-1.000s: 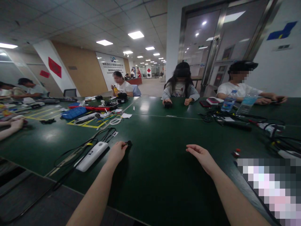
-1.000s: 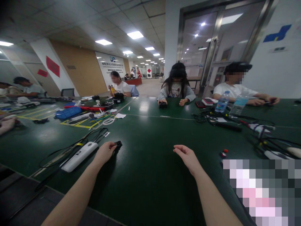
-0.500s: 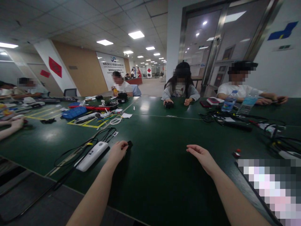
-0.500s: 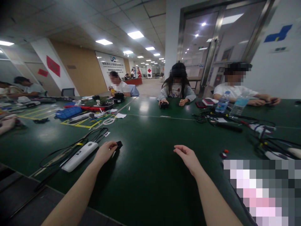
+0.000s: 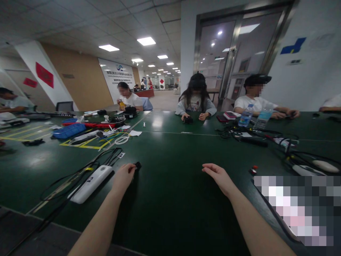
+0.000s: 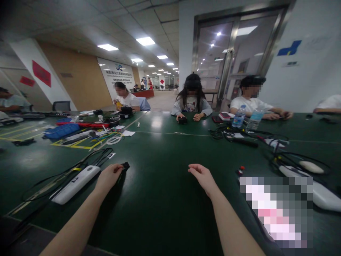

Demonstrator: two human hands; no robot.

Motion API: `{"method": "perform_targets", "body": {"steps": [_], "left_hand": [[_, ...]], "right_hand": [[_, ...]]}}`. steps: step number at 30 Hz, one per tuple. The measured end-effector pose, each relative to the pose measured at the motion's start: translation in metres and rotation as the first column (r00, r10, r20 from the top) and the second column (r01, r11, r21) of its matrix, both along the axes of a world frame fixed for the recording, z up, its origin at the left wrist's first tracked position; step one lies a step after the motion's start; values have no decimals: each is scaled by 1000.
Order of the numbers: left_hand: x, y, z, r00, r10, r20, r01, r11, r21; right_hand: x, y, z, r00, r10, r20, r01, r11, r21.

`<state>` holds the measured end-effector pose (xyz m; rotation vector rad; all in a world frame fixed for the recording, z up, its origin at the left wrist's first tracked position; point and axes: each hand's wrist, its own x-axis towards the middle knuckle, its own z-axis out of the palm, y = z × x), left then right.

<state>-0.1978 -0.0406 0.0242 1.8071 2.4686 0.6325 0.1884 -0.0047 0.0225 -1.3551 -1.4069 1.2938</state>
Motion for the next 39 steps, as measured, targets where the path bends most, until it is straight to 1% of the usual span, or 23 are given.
{"method": "perform_targets", "body": {"steps": [4,7,10,12,14,16,19,20,23,25,28,30,32,35,37,39], "left_hand": [[-1,-2,4,1000,-13,14,14,997,-71],[4,-3,9,999,-48,-20,45,994,-99],[18,2,12,992,-112,-64,105,988,-115],[32,7,12,980,-185,-71,176,977,-125],[50,14,10,959,-278,-54,270,956,-118],[75,21,8,926,-378,-24,374,923,-93],[119,26,5,854,-519,38,520,851,-74],[135,27,5,821,-569,57,571,818,-63],[174,25,4,760,-631,159,642,766,-33],[188,23,3,744,-625,236,647,762,-22],[194,20,0,734,-609,301,643,766,-19],[191,19,-2,723,-614,315,652,758,-18],[188,18,-3,710,-628,319,666,746,-13],[187,17,-3,700,-638,321,675,737,-7],[188,16,-2,696,-639,327,677,736,-1],[189,16,-1,693,-637,338,677,736,-2]], "right_hand": [[-2,-3,4,1000,-2,-5,2,1000,12],[-2,-5,6,1000,6,-9,-6,1000,22],[-1,-4,4,1000,11,-5,-11,1000,23],[-1,-3,3,1000,10,0,-10,1000,30],[0,-3,2,1000,10,3,-10,999,33],[0,-4,3,1000,13,4,-13,1000,25],[0,-5,4,1000,11,-6,-11,1000,26],[0,-5,4,1000,6,-18,-6,999,34],[-2,-4,2,997,-29,-73,34,997,66],[-3,-1,-1,993,-56,-103,65,994,84],[-3,1,-4,994,-73,-81,82,990,111],[-3,1,-3,999,-52,1,51,988,144],[-3,-2,1,992,2,129,-26,982,185],[-5,-8,7,948,104,302,-183,952,247],[-7,-11,8,920,143,365,-255,926,279],[-9,-12,7,901,148,409,-282,914,290]]}}
